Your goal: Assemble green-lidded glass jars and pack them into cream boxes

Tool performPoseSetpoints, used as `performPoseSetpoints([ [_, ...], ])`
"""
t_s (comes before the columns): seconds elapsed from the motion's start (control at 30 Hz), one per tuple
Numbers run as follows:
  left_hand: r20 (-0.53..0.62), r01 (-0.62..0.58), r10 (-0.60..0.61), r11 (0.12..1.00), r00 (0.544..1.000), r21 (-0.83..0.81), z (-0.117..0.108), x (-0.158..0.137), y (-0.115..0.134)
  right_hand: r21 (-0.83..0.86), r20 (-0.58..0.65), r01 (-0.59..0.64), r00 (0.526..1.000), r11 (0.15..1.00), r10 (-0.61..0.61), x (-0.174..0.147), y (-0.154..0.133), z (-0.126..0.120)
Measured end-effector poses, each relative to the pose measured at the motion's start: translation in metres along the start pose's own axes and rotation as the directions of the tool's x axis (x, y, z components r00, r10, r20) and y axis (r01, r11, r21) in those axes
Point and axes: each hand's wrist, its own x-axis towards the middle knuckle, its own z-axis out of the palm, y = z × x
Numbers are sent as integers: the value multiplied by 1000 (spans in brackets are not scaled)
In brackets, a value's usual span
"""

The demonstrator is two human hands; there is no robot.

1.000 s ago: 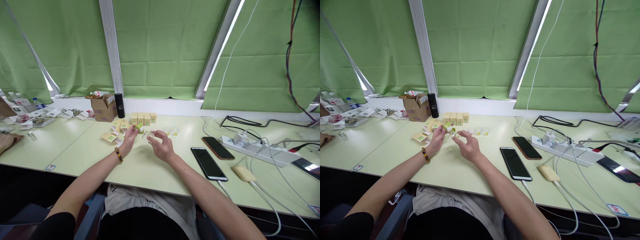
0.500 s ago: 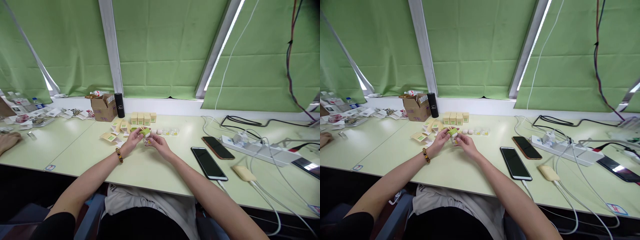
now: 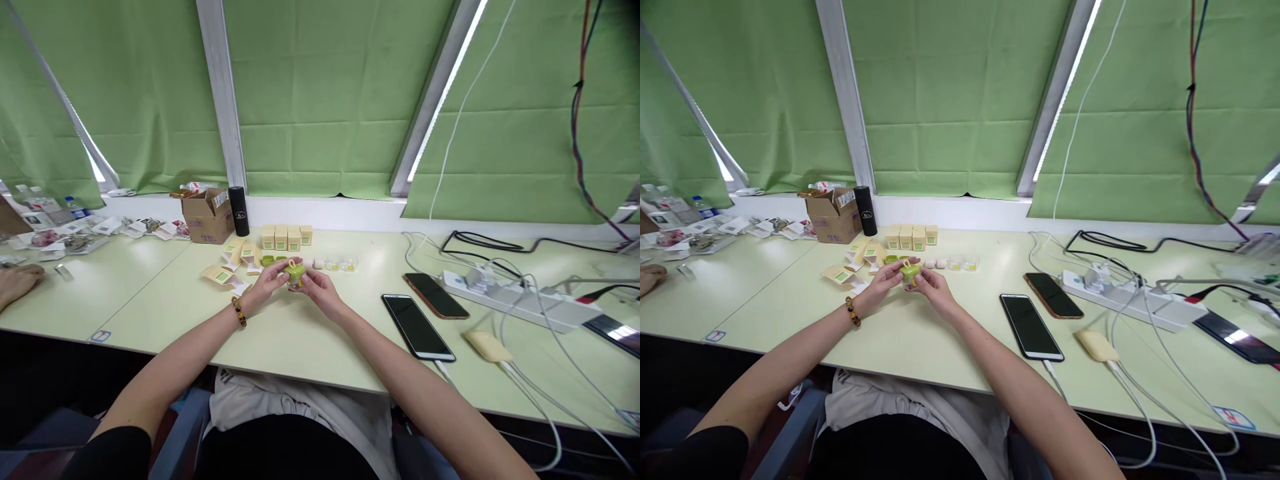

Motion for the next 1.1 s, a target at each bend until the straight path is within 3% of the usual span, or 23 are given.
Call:
performPoseSetpoints([
  [0.2,-68,-31,32,999,997,5,-2,1,-2,28,-141,7,990,1000,-3,2,1,-3],
  [0.4,-147,-62,120,936,982,345,6,-2,5,40,-232,2,973,999,7,2,-4,0],
  [0.5,-178,-19,104,904,978,427,13,-3,8,-19,-239,2,971,1000,-6,1,-5,2],
  [0.8,-207,-24,108,927,972,374,14,-1,5,-98,-134,109,983,989,-122,-1,-6,1],
  [1.1,-209,-34,117,931,971,363,10,0,0,-204,-150,140,974,969,-172,0,-9,0],
])
